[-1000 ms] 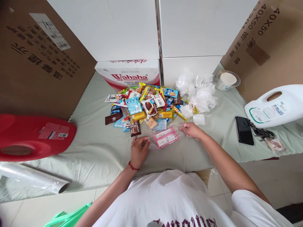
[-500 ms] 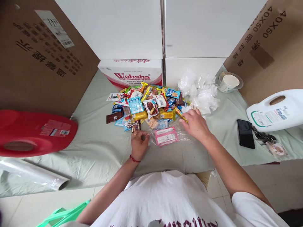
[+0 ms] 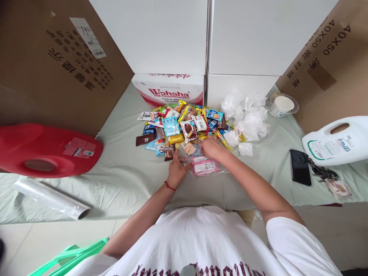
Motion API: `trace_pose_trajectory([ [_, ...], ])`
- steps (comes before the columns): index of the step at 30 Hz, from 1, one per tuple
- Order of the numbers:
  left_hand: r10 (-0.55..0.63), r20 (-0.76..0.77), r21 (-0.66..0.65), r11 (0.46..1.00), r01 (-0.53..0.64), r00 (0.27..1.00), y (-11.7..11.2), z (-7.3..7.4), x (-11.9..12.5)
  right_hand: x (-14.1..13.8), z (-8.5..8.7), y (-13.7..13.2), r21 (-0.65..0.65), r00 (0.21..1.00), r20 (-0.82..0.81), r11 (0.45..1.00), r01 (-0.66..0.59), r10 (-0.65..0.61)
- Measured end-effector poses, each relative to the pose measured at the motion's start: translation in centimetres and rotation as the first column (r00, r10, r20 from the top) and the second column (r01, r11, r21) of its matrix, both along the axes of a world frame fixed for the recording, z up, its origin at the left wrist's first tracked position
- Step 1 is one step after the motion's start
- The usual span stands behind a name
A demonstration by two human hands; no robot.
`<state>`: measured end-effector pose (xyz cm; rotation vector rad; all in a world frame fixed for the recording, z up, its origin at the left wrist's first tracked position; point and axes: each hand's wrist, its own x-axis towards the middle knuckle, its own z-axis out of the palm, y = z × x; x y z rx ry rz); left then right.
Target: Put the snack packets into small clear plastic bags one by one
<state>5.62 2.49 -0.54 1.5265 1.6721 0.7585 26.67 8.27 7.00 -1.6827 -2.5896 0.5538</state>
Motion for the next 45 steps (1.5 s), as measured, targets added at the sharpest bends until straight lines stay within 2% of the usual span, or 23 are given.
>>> trace_pose_trajectory([
  [4,0.014,0.109,-0.078,0.997,-0.006,0.994,0.9,-0.5,-0.1,0.7,0.5,-0.5,0.074,0.982,-0.124,0.988,-0.135,0.144],
  [8,-0.032,0.206,-0.07,0.996,0.048,0.978,1.0,-0.7,-0.4,0.6,0.3,-0.1,0.053,0.987,-0.134,0.995,-0.088,0.094],
  [13,-0.066,0.176,0.036,0.998,0.06,0.982,0.5,0.2,-0.8,-0.7,0.0,0.7,-0.079,0.991,-0.016,0.988,-0.132,0.131],
  [18,-0.087,0.118,0.076,0.994,0.078,0.989,0.7,0.8,-1.2,-0.3,1.1,0.8,0.03,0.977,-0.067,0.979,-0.202,0.204],
  [21,-0.074,0.106,0.058,0.996,0.068,0.992,1.0,0.8,-1.1,0.2,1.9,-0.7,0.058,0.969,-0.073,0.971,-0.232,0.236],
  [24,-0.056,0.105,0.033,0.998,0.052,0.993,1.1,0.6,-1.0,0.3,1.9,-3.6,0.053,0.974,0.019,0.972,-0.228,0.228],
  [27,-0.049,0.108,0.006,0.999,0.049,0.993,1.1,0.4,-0.9,0.2,0.9,-6.8,0.033,0.946,0.137,0.953,-0.3,0.293],
  [30,-0.051,0.138,-0.025,0.998,0.055,0.989,1.4,0.5,-1.5,0.2,-0.4,-8.9,0.025,0.908,0.167,0.919,-0.393,0.384],
  [35,0.002,0.202,-0.064,0.998,0.011,0.979,1.1,1.3,-3.4,0.1,-0.5,-9.7,0.032,0.922,0.114,0.926,-0.376,0.37],
  [39,0.074,0.182,-0.086,0.995,-0.06,0.98,-0.5,2.0,-3.2,-0.1,-0.3,-10.0,0.031,0.936,0.1,0.939,-0.343,0.338],
  [42,0.018,0.145,-0.126,0.992,0.0,0.989,-1.8,2.5,-2.7,0.0,-1.0,-10.3,0.035,0.944,0.106,0.947,-0.319,0.314],
  [45,-0.049,0.203,-0.195,0.977,0.089,0.978,-2.3,3.2,-2.2,0.3,-2.0,-10.5,0.042,0.946,0.089,0.948,-0.315,0.311],
])
